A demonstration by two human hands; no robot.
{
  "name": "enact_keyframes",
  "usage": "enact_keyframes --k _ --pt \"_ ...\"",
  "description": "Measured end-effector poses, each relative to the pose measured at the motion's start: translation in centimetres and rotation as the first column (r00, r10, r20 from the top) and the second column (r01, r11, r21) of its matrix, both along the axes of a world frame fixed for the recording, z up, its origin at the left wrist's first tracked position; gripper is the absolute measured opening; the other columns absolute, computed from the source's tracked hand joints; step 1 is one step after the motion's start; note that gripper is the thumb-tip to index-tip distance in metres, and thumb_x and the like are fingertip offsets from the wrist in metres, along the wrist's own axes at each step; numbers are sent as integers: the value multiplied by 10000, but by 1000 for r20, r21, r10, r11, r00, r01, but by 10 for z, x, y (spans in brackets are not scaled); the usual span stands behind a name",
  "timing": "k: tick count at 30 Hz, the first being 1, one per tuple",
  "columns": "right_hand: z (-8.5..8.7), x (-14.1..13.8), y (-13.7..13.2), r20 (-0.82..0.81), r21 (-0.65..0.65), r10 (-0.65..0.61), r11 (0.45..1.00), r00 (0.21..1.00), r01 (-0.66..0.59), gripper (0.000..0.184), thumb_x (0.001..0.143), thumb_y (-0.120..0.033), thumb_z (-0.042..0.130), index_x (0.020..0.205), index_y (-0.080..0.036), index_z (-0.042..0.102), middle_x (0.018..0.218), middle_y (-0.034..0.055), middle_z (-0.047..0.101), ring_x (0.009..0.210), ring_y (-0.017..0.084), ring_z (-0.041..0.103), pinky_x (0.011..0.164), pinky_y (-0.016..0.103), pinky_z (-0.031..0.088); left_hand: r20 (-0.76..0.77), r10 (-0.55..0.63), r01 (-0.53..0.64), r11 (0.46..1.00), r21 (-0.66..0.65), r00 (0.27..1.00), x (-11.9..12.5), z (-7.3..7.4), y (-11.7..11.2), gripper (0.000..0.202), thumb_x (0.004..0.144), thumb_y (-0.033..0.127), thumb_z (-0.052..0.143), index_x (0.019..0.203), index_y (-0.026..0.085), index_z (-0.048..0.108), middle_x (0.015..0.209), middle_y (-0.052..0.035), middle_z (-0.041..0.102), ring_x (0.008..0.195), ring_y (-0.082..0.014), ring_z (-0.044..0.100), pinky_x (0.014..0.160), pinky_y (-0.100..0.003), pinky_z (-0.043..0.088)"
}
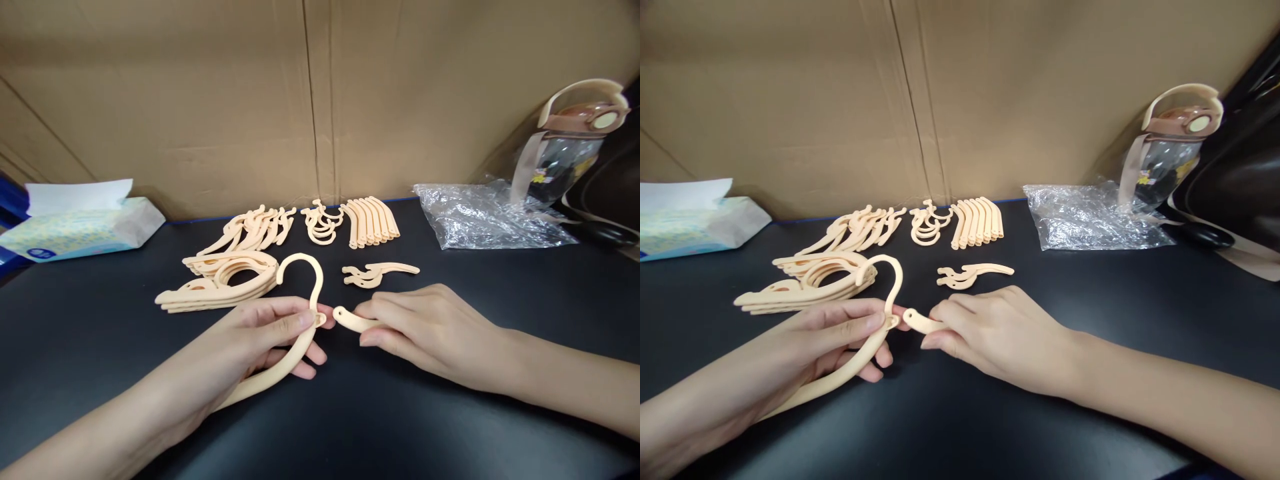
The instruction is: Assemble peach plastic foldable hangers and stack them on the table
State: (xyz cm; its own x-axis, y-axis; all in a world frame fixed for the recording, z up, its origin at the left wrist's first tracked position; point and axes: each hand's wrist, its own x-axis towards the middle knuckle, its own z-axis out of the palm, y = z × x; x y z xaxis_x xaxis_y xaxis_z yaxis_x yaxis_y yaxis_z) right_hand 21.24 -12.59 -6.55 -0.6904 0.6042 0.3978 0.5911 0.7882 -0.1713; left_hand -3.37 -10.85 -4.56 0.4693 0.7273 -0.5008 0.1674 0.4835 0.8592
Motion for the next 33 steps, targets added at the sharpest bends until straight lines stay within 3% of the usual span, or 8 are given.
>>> enact_keyframes --k 6,13,20,26,33 --pt "-6 -2 -1 52 115 29 993 998 -35 378 1068 -353 402 940 -164 702 717 -17 653 592 114 583 599 253 399 8 -17 18 1000 -24 1000 -2 0 -2 309 845 432 763 1102 260 776 723 -7 757 668 -107 670 637 -141 549" --pt "-5 -5 -3 74 263 -1 964 997 -18 384 1061 -332 421 862 -164 704 662 -29 581 559 131 502 553 277 343 -53 -36 35 999 -27 998 5 9 -5 229 898 382 710 1047 234 798 633 -3 741 591 -91 649 582 -118 534" --pt "0 -11 -7 77 372 -27 928 997 -4 444 1072 -284 381 703 -178 605 613 -29 539 533 137 425 533 277 297 -10 -128 128 992 5 992 -1 -6 -1 360 818 516 762 1041 234 792 655 6 739 599 -93 646 573 -120 542" --pt "0 -13 -10 95 403 -49 915 994 7 455 1076 -267 361 670 -185 548 588 -30 504 520 135 388 533 271 287 27 -144 143 989 46 989 1 -7 0 248 829 441 767 942 222 796 722 4 737 641 -92 631 570 -120 531" --pt "0 -13 -12 111 360 -37 933 993 -5 473 1078 -276 352 667 -182 565 582 -26 484 521 134 401 536 271 302 -55 -60 65 993 103 997 9 -3 -8 233 772 437 788 833 212 790 686 1 703 648 -126 629 592 -182 544"
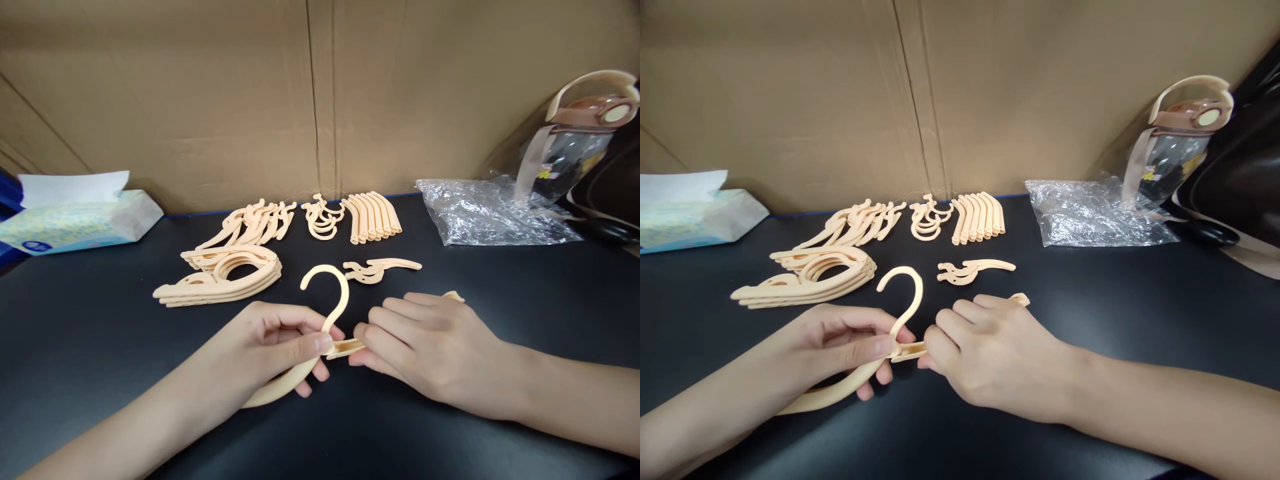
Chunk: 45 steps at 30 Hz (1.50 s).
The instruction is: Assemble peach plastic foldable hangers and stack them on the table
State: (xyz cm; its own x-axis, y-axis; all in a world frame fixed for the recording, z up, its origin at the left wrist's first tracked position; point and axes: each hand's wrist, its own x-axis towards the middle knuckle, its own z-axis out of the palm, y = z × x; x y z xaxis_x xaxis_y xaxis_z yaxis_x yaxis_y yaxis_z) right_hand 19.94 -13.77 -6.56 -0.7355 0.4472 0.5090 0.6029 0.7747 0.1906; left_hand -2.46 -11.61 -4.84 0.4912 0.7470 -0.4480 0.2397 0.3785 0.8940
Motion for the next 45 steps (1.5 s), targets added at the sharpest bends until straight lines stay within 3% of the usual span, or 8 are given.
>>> enact_keyframes --k 5,16,27,35,40,45 --pt "0 -1 1 -6 -13 13 1000 1000 -13 485 1082 -269 331 666 -183 565 574 -26 475 513 133 389 525 273 294 26 -77 77 997 23 997 -2 -6 2 270 801 464 764 852 199 775 687 -1 692 648 -123 614 608 -185 539" --pt "-5 1 -2 -46 -69 30 997 998 -33 435 1067 -289 396 699 -181 603 579 -32 516 496 118 438 496 277 306 3 -50 49 994 102 999 1 -5 -2 246 800 450 765 789 204 762 696 8 678 673 -125 602 612 -175 526" --pt "-6 2 -2 -45 -123 31 992 999 -37 395 1054 -288 434 738 -173 641 617 -23 590 509 117 513 495 289 332 -10 -44 45 994 98 999 -1 -8 -3 325 854 490 680 985 222 810 610 -6 721 600 -151 635 619 -228 479" --pt "-4 2 -6 -61 -220 18 975 998 -31 410 1060 -309 411 771 -184 673 610 -32 588 495 128 516 490 303 343 -7 -56 57 991 120 998 1 -6 -4 325 877 491 650 794 218 805 575 0 678 612 -152 624 656 -232 480" --pt "-4 3 -5 -67 -259 18 965 998 -34 383 1051 -304 432 794 -181 688 632 -31 608 506 121 528 519 289 365 -46 -42 47 993 108 998 2 -6 -5 338 863 506 657 835 200 798 728 -28 735 578 -135 592 609 -231 464" --pt "-4 4 -6 -69 -269 14 963 998 -32 373 1044 -298 443 792 -181 693 628 -32 604 499 124 524 510 293 362 -66 -51 59 990 128 997 2 -6 -6 369 870 523 639 825 191 792 703 -34 721 572 -136 579 592 -233 445"
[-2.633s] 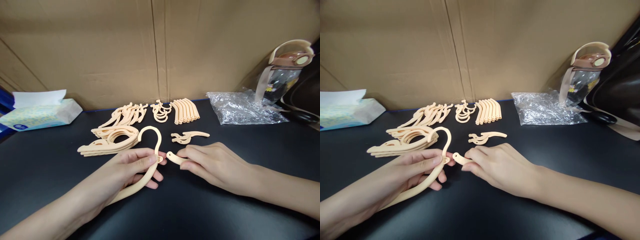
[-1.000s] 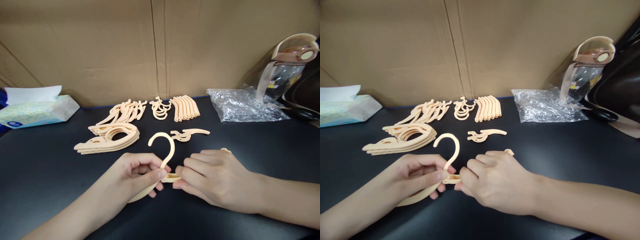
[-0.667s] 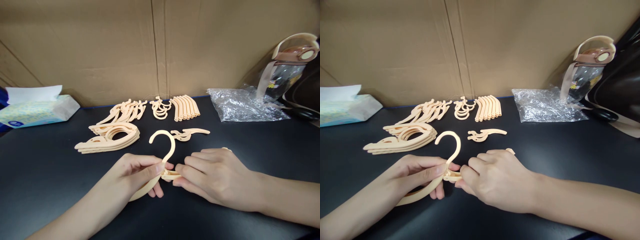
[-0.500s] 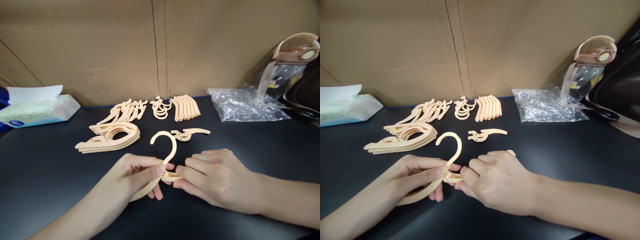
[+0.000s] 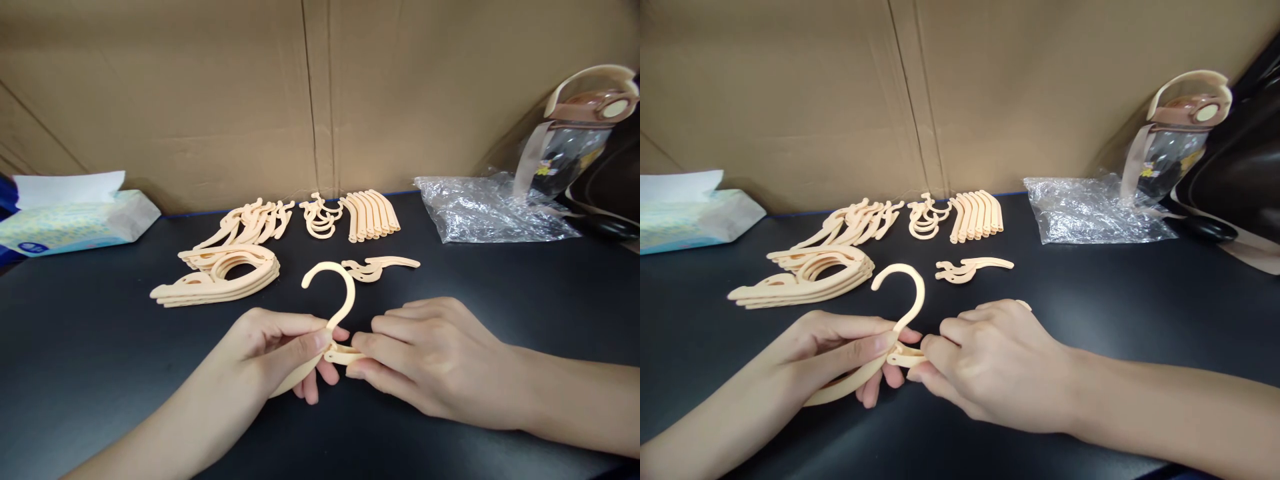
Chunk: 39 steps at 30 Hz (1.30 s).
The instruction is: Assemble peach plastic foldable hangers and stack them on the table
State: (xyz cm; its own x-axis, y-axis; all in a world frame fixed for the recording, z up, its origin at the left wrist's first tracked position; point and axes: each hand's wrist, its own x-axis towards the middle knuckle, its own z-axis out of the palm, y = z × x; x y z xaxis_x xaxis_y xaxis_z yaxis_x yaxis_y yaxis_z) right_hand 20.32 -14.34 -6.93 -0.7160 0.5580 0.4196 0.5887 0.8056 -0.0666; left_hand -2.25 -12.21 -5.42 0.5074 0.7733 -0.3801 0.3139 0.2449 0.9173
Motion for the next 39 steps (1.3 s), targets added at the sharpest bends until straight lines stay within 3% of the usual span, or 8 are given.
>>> enact_keyframes --k 8,20,24,27,30,33,36,39 --pt "1 0 -1 -2 -25 1 1000 1000 -1 362 1038 -297 453 813 -180 713 634 -32 605 495 135 525 499 309 369 1 -4 4 999 39 1000 0 -2 -1 380 885 502 628 722 180 749 686 -26 703 582 -123 565 594 -228 406" --pt "5 0 1 -21 -29 -11 1000 1000 10 355 1039 -302 462 867 -180 748 626 -41 605 482 123 505 495 304 350 -27 -31 33 995 90 999 -1 -2 -1 384 904 488 594 715 184 736 685 -16 702 574 -124 574 570 -225 397" --pt "4 0 2 -16 -58 -17 998 1000 16 360 1041 -314 459 874 -186 751 633 -39 614 491 121 520 488 307 327 -69 -73 85 976 199 995 -2 -7 0 419 944 487 516 735 186 719 634 -1 681 539 -114 571 532 -207 386" --pt "4 2 3 -7 -86 -21 996 1000 20 389 1048 -326 437 851 -185 741 617 -40 603 480 119 514 477 303 309 -224 -95 185 887 424 970 -2 -7 -5 436 1001 414 401 726 197 661 527 42 587 468 -95 530 470 -190 356" --pt "3 3 4 -8 -93 -12 996 1000 11 425 1054 -335 415 796 -173 712 612 -33 605 485 119 525 476 299 305 -399 -23 315 656 686 916 1 -5 -11 383 1004 277 342 681 203 535 542 58 539 448 -90 505 451 -203 344" --pt "2 3 6 -20 -77 6 997 1000 -7 424 1050 -330 429 749 -165 678 615 -27 610 500 122 531 492 304 310 -453 3 397 474 786 892 3 -5 -14 255 993 213 392 789 210 545 649 62 588 501 -89 552 471 -211 362" --pt "3 3 9 -67 -41 33 998 997 -36 376 1032 -326 480 749 -159 663 635 -30 610 527 120 515 529 302 326 -451 -28 421 413 808 892 1 -9 -13 113 989 209 466 934 223 564 713 80 627 569 -83 617 500 -190 394" --pt "5 4 12 -102 56 43 998 994 -38 352 1009 -325 526 729 -149 650 642 -22 593 557 125 480 562 302 331 -436 -37 414 393 821 899 -2 -12 -11 128 1012 216 464 915 231 546 738 90 645 589 -70 638 506 -175 401"
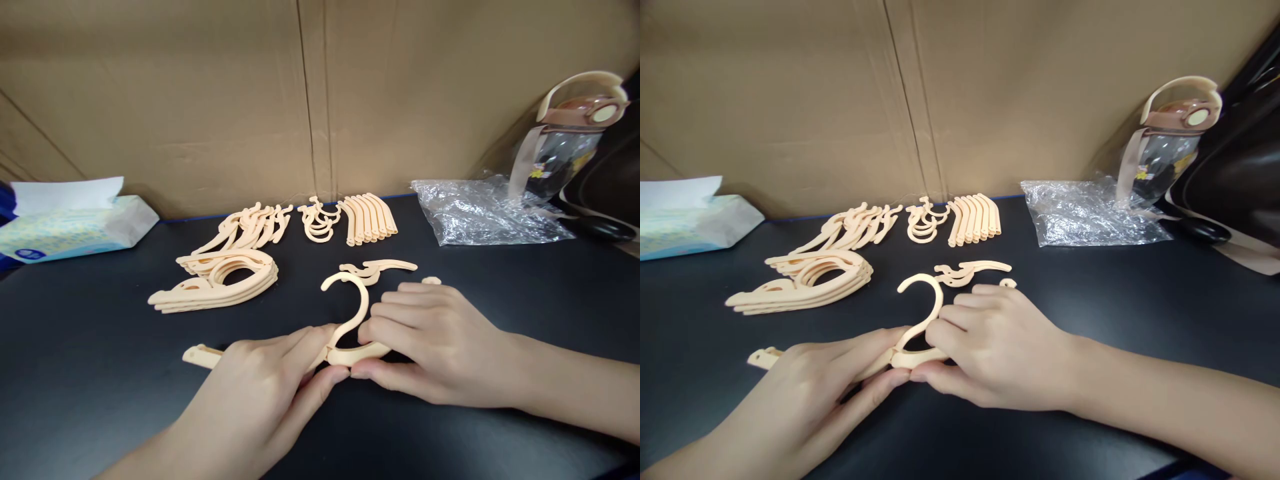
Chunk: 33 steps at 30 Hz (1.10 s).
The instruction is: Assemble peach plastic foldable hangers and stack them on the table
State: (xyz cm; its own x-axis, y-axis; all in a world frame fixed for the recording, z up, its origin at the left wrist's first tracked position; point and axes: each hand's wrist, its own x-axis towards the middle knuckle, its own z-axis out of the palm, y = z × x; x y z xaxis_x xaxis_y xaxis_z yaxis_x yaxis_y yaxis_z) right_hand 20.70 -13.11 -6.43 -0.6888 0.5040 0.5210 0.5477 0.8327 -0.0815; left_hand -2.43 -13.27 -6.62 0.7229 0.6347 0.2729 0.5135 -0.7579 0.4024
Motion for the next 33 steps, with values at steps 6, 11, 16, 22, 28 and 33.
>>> enact_keyframes --k 6,11,16,22,28,33 --pt "3 2 1 -9 96 -12 995 1000 13 300 972 -312 578 743 -139 665 747 36 642 731 173 541 704 309 404 11 5 -5 997 79 1000 -1 -2 3 224 1035 238 451 812 234 470 636 105 550 502 -56 578 445 -168 354" --pt "5 4 1 33 179 -56 983 998 49 298 966 -356 588 768 -146 663 883 72 686 852 211 574 818 351 426 6 22 -22 990 137 1000 -1 -4 3 290 1046 265 429 759 237 401 566 120 477 416 -51 495 411 -178 313" --pt "6 6 5 70 186 -60 981 996 47 284 948 -386 620 807 -142 653 929 64 688 875 215 583 840 371 431 -19 36 -33 990 134 999 -2 -5 4 312 1040 264 432 733 234 382 552 117 451 403 -55 454 404 -189 293" --pt "4 8 9 85 187 -59 981 995 42 271 942 -404 631 865 -145 652 942 54 690 910 218 584 875 381 422 -30 30 -26 992 124 999 -2 -4 0 300 1017 254 463 732 233 371 545 119 405 394 -55 400 396 -186 270" --pt "5 9 10 109 217 -50 976 993 25 211 984 -317 579 884 -154 670 900 27 697 911 194 589 918 379 408 -22 27 -24 991 128 999 -1 -1 -1 314 990 236 472 705 232 338 527 120 377 376 -51 389 388 -176 266" --pt "6 9 9 105 223 -62 974 993 37 193 1001 -278 557 895 -170 675 902 17 716 923 178 607 941 371 407 -14 28 -26 993 116 1000 1 3 1 326 976 224 472 694 232 310 520 118 360 369 -53 359 384 -179 253"
